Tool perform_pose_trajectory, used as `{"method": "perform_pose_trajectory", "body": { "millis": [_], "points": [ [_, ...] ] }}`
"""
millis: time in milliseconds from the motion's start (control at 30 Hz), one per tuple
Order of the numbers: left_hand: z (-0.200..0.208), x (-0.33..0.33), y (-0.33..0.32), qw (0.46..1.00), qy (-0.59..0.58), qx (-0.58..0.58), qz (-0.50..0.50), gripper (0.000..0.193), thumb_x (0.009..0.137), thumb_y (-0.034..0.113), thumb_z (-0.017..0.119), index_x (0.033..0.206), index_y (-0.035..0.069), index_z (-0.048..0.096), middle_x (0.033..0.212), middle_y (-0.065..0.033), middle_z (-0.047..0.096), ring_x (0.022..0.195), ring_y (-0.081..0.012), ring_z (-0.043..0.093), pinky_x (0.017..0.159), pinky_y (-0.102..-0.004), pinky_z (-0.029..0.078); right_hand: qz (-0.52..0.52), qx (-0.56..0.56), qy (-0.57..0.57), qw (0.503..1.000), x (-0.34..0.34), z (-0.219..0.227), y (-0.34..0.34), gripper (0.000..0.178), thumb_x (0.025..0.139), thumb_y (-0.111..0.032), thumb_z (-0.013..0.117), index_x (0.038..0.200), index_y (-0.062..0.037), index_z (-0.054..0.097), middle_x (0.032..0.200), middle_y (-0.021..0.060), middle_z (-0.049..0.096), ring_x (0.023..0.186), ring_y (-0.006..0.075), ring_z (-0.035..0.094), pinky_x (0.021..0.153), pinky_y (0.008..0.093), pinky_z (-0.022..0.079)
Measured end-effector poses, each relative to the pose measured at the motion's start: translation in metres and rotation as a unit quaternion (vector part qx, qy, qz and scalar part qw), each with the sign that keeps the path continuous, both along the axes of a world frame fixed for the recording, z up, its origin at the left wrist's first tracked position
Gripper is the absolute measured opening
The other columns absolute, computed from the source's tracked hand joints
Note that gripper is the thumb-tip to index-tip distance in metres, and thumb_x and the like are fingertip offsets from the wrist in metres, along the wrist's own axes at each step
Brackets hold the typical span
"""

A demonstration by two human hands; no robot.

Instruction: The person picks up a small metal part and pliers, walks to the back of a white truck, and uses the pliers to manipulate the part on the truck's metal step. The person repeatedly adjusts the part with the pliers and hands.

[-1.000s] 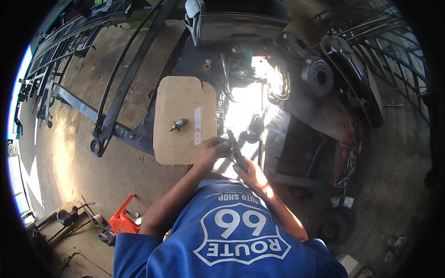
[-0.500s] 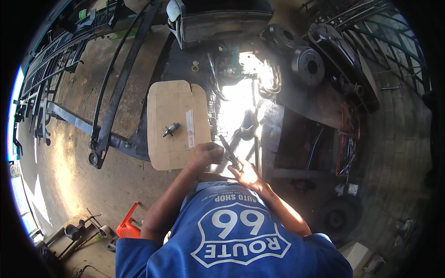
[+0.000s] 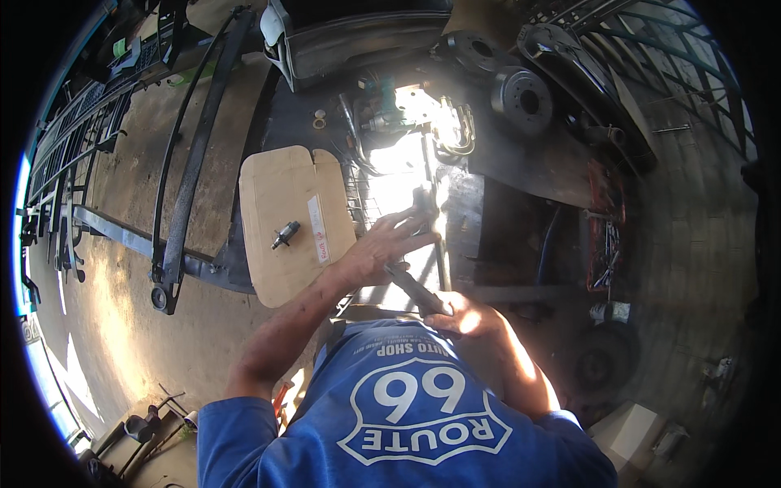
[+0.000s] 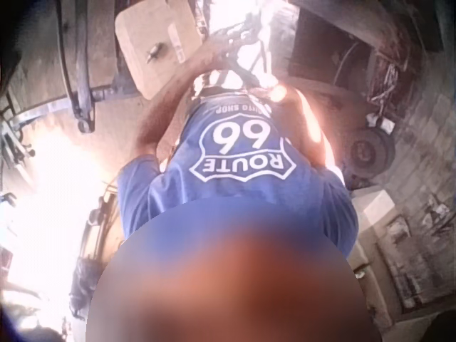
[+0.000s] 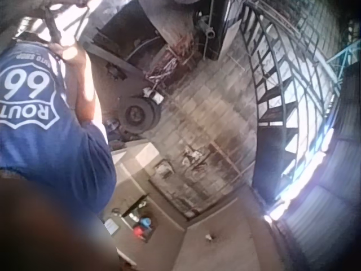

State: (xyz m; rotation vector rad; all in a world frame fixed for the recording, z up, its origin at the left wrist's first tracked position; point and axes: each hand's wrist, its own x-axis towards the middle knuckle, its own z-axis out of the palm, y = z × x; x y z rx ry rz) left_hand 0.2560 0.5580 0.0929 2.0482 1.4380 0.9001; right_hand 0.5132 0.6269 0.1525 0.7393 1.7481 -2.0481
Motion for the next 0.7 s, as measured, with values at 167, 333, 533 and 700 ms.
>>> {"method": "perform_pose_trajectory", "body": {
  "millis": [167, 333, 533, 700],
  "points": [
    [0.038, 0.029, 0.024, 0.985, -0.04, -0.059, -0.158, 0.02, 0.1, 0.023, 0.063, 0.11, 0.007, 0.064, 0.106, -0.0105, 0.07, 0.118, -0.034, 0.065, 0.109, -0.0459, 0.046, -0.019, 0.029, -0.051, 0.998, 0.037, 0.039, 0.02, 0.035, 0.096, -0.036, 0.074, 0.108, -0.0047, 0.064, 0.08, 0.0001, 0.061, 0.076, 0.0115, 0.057, 0.069, 0.0295, 0.049],
    [0.06, 0.05, 0.013, 0.993, -0.104, -0.059, -0.019, 0.023, 0.098, 0.013, 0.064, 0.119, 0.005, 0.062, 0.088, -0.015, 0.071, 0.081, -0.0364, 0.072, 0.072, -0.0468, 0.057, -0.091, 0.014, -0.025, 0.995, 0.076, 0.054, 0.05, 0.051, 0.092, -0.044, 0.078, 0.11, 0.0022, 0.065, 0.082, 0.0053, 0.069, 0.074, 0.0134, 0.065, 0.068, 0.0289, 0.052],
    [0.038, 0.008, -0.025, 0.947, -0.094, -0.038, 0.303, 0.012, 0.1, 0.009, 0.063, 0.108, 0.001, 0.066, 0.09, -0.0135, 0.074, 0.077, -0.0267, 0.072, 0.065, -0.039, 0.056, 0.015, -0.19, 0.047, 0.98, 0.077, 0.028, 0.071, 0.063, 0.094, -0.034, 0.076, 0.134, 0.0096, 0.057, 0.103, 0.0141, 0.072, 0.089, 0.0202, 0.069, 0.079, 0.0325, 0.056],
    [0.012, -0.033, -0.09, 0.784, -0.283, -0.13, 0.538, 0.023, 0.11, 0.023, 0.054, 0.115, 0.004, 0.066, 0.081, 0.004, 0.055, 0.067, -0.0055, 0.048, 0.059, -0.0221, 0.041, -0.078, -0.157, 0.078, 0.981, 0.055, -0.036, 0.082, 0.043, 0.097, -0.028, 0.07, 0.127, 0.0023, 0.06, 0.1, 0.0102, 0.069, 0.082, 0.019, 0.068, 0.076, 0.0331, 0.056]
  ]
}}
